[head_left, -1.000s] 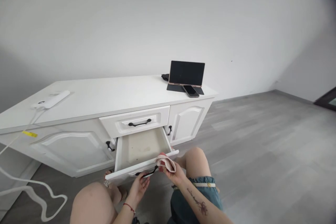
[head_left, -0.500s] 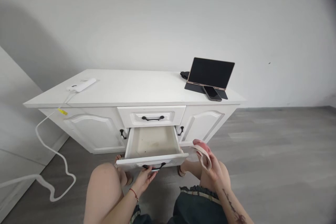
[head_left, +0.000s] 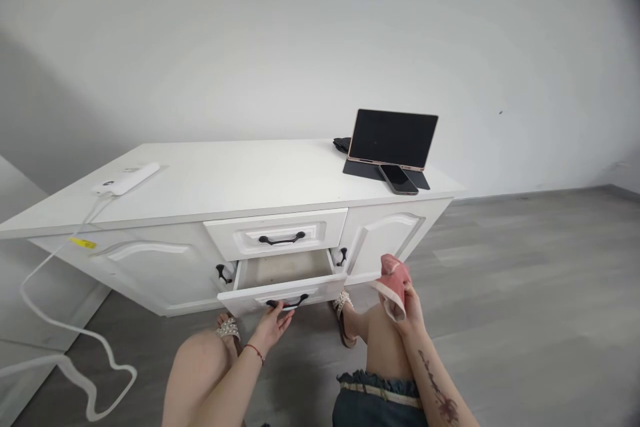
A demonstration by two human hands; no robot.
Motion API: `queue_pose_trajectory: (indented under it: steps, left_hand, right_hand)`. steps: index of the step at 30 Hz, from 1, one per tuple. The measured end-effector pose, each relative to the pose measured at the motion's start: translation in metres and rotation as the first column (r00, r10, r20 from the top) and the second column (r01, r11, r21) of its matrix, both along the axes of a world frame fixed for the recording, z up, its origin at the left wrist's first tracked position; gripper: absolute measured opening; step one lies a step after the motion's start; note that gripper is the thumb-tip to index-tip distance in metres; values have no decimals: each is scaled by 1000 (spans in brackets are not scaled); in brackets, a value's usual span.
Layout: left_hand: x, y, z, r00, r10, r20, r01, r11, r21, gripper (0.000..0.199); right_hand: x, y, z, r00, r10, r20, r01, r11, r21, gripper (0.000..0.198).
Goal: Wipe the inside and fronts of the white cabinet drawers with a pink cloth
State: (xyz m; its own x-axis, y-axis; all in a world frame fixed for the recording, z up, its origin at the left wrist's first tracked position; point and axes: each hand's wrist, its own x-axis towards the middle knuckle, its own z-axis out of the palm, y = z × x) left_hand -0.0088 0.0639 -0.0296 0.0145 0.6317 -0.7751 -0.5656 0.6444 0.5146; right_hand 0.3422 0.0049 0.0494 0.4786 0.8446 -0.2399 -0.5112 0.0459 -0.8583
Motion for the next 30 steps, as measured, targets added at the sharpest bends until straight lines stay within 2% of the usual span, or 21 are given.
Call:
queue_pose_trajectory:
  steps: [2, 4, 9, 15, 19, 23, 30]
  left_hand:
    - [1, 14, 4, 1000, -15, -4, 15, 1000, -11, 13]
    - [2, 27, 8, 1000, -10, -9, 10, 1000, -19, 15]
    - [6, 51, 11, 1000, 21, 1, -21, 999, -24, 17]
    - [8, 72, 10, 999, 44, 21, -44, 999, -11, 19]
    - [10, 82, 9, 998, 64, 26, -64, 998, -17, 19]
    - [14, 89, 13, 995, 93, 30, -93, 996, -4, 19]
    - [20, 95, 18, 990, 138, 34, -140, 989, 37, 22]
  right_hand:
    - [-8, 2, 2, 995, 34, -93, -39, 998, -51, 16]
    - [-15, 4, 5, 985, 92, -143, -99, 994, -45, 20]
    - [-28, 5, 12, 919, 225, -324, -198, 973, 114, 21]
    - [-31, 7, 18, 863, 255, -436, -220, 967, 130, 23]
    - [-32, 8, 24, 819, 237, -522, -217, 971, 100, 24]
    - [-36, 9, 29, 827, 223, -516, -211, 974, 82, 23]
    - [-49, 11, 39, 825, 274, -495, -260, 961, 99, 16]
